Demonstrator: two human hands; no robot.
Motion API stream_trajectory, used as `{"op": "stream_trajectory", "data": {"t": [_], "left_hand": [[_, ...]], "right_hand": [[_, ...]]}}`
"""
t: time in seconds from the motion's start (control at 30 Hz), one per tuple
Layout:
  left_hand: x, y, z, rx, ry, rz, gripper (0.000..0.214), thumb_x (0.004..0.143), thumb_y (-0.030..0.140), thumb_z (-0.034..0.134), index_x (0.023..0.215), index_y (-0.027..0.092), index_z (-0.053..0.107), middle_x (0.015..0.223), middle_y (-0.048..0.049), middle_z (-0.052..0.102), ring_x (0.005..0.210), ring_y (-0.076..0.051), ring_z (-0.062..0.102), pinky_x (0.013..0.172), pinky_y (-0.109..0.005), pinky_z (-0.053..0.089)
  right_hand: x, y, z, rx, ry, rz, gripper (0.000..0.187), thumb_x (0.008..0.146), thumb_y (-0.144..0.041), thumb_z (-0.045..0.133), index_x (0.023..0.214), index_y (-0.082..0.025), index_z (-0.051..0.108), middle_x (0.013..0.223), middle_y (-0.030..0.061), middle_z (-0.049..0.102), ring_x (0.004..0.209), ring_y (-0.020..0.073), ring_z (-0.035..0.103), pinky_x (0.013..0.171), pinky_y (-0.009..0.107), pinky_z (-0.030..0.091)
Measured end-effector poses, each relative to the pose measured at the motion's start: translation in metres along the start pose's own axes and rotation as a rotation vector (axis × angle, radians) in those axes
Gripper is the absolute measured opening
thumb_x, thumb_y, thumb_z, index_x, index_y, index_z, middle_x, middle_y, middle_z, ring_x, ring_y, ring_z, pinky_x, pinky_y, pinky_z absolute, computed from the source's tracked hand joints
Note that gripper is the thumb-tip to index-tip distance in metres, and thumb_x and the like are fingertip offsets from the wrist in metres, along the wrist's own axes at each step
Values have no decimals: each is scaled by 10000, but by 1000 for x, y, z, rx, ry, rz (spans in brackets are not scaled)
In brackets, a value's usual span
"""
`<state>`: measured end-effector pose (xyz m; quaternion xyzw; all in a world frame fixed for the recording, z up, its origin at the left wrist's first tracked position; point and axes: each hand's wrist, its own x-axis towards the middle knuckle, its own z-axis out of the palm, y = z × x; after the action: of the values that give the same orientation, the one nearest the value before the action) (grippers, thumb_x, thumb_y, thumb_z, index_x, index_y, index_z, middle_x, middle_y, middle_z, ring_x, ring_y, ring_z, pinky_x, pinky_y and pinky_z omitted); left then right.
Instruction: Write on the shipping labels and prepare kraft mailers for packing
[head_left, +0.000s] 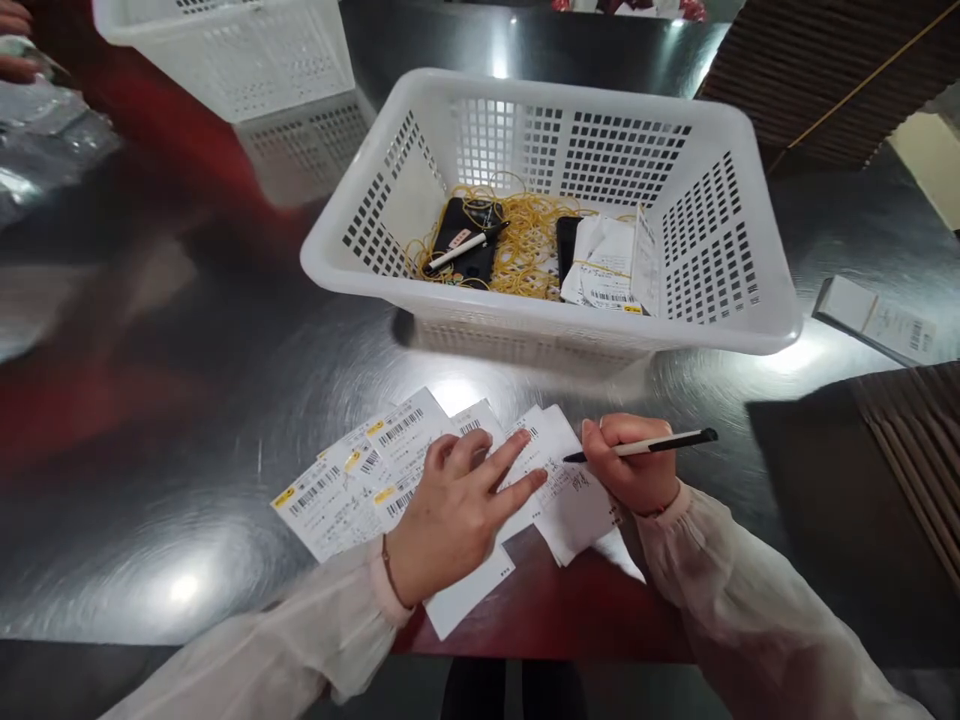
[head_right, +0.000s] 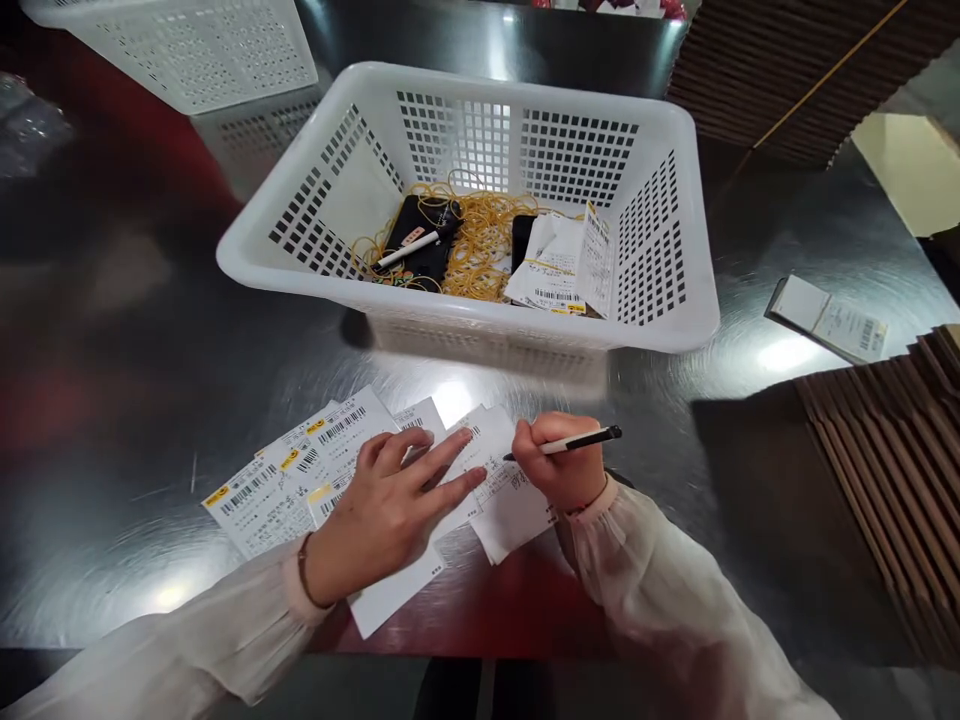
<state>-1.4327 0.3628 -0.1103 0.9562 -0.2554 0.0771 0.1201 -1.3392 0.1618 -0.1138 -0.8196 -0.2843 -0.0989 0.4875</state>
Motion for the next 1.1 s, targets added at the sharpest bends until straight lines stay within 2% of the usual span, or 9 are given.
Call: {"op": "stream_trajectory", "data": {"t": [0.2, 0.47, 0.67, 0.77, 0.8, 0.87, 0.93, 1.0, 1.1], "left_hand": [[1, 0, -1, -6, -9, -2, 554, 725, 43, 561, 1224, 280, 607, 1389, -83, 547, 1050, -318, 463, 819, -484, 324], [0, 1, -1, -3, -16, -4, 564, 721, 31, 556, 1224, 282, 606, 1390, -74, 551, 1037, -314, 470, 812, -487, 333], [2, 0, -2, -11, 1, -1, 553, 717, 17, 557, 1202, 274, 617, 1372, -82, 563, 1028, -318, 479, 802, -486, 349], [1, -1, -2, -23, 32, -12, 476, 738, 19, 571, 1139, 265, 638, 1346, -82, 578, 1060, -323, 483, 799, -473, 363], [1, -2, -3, -32, 48, -18, 430, 753, 25, 575, 1107, 256, 647, 1328, -81, 590, 1084, -326, 482, 805, -470, 369], [1, -3, -3, -50, 80, -24, 327, 787, 48, 579, 1047, 230, 656, 1283, -77, 620, 1124, -330, 480, 822, -468, 380], [1, -5, -4, -61, 98, -11, 271, 809, 63, 572, 1022, 209, 654, 1244, -71, 645, 1134, -327, 488, 834, -466, 390], [0, -7, -7, -76, 98, 11, 253, 815, 68, 558, 1013, 195, 650, 1226, -65, 657, 1135, -325, 496, 851, -473, 397], [-2, -10, -13, -115, 100, -5, 207, 780, 70, 533, 907, 184, 650, 1123, -65, 690, 1158, -343, 497, 939, -551, 356]], "right_hand": [[1, -2, 2, -48, 47, 30, 463, 822, -128, 556, 449, -198, 290, 402, -67, 306, 385, 55, 259, 397, 238, 233], [2, -1, 1, -51, 10, 22, 456, 827, -153, 532, 454, -205, 276, 406, -67, 290, 385, 55, 249, 394, 242, 232], [2, 0, 2, -41, 33, 25, 463, 821, -160, 554, 438, -200, 298, 388, -65, 321, 371, 54, 272, 396, 242, 246], [-1, 0, 0, -12, 82, 121, 440, 855, -227, 570, 452, -202, 393, 392, -50, 407, 371, 69, 358, 404, 239, 308], [-2, 0, -1, 14, 71, 154, 371, 871, -268, 572, 514, -197, 499, 432, -35, 491, 400, 84, 434, 427, 237, 358], [-4, -1, -3, 69, -23, 144, 226, 903, -350, 552, 828, -182, 683, 619, 14, 667, 541, 127, 591, 525, 248, 461], [-5, -1, -4, 48, -154, 32, 342, 933, -403, 502, 1143, -182, 658, 806, 51, 732, 698, 155, 657, 639, 272, 499], [-5, 0, -5, -93, -228, -77, 410, 951, -437, 461, 1224, -184, 633, 832, 60, 731, 756, 166, 659, 715, 299, 482], [-4, 4, -4, -298, -243, -134, 438, 957, -473, 435, 1199, -187, 660, 737, 44, 696, 724, 161, 637, 748, 323, 447]]}}
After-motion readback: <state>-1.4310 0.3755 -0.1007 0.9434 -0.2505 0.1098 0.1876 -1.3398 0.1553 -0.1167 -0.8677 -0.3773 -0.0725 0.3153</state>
